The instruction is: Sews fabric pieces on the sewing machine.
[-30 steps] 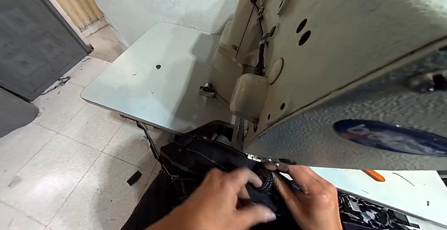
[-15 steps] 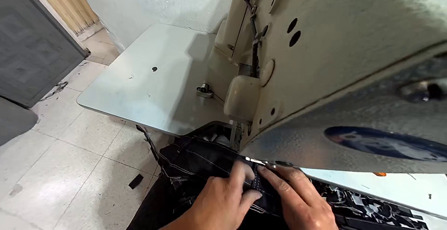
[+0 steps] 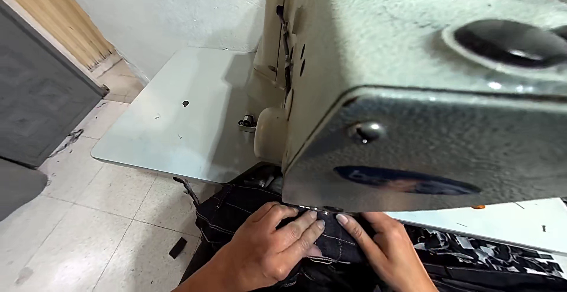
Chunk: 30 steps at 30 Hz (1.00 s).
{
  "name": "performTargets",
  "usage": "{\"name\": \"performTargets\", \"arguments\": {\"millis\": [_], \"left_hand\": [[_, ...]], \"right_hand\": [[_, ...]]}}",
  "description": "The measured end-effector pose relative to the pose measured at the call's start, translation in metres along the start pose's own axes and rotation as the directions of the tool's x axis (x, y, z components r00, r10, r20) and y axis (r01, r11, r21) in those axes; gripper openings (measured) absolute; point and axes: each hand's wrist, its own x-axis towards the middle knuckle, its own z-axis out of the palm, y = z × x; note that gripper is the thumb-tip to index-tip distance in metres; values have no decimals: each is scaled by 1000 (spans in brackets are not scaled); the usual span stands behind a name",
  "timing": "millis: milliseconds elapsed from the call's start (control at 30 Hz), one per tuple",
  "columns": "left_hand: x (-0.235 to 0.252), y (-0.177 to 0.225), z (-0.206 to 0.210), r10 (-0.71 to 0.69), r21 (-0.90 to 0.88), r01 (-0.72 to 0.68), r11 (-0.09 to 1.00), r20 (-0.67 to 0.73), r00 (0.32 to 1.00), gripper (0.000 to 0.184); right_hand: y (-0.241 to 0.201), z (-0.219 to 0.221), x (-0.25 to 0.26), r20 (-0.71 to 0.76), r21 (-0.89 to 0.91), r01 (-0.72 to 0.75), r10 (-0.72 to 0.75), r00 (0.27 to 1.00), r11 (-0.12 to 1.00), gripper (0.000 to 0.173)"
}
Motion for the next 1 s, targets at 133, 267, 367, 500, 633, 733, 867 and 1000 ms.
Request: {"name": "performTargets", "arguments": {"millis": [133, 267, 367, 500, 633, 733, 867, 1000], "left_hand": [[4, 7, -3, -5, 112, 3, 994, 12, 1000, 31], [4, 7, -10, 5, 130, -12, 991, 54, 999, 32], [3, 6, -11, -11, 118, 5, 993, 48, 999, 31], [4, 6, -10, -34, 127, 29, 992, 42, 999, 31], [4, 7, -11, -24, 134, 20, 991, 30, 999, 31], [-1, 6, -9, -5, 114, 5, 994, 1, 1000, 29], [-6, 2, -12, -39, 56, 41, 998, -29, 999, 25], [-12, -5, -19, -97, -134, 88, 987, -57, 994, 21]], "right_hand": [[3, -2, 15, -13, -34, 97, -98, 995, 995, 42], [3, 0, 14, -6, -44, 128, -128, 992, 991, 41], [2, 0, 12, -15, -52, 117, -118, 993, 992, 40], [3, 0, 12, -13, -28, 102, -103, 995, 994, 39], [5, -2, 12, 1, 1, 102, -102, 995, 995, 37], [3, -3, 14, 25, 32, 107, -107, 994, 994, 38], [-11, -3, 17, 36, 12, 88, -88, 995, 996, 37], [-8, -2, 16, 26, 19, 68, -69, 997, 997, 36]]}}
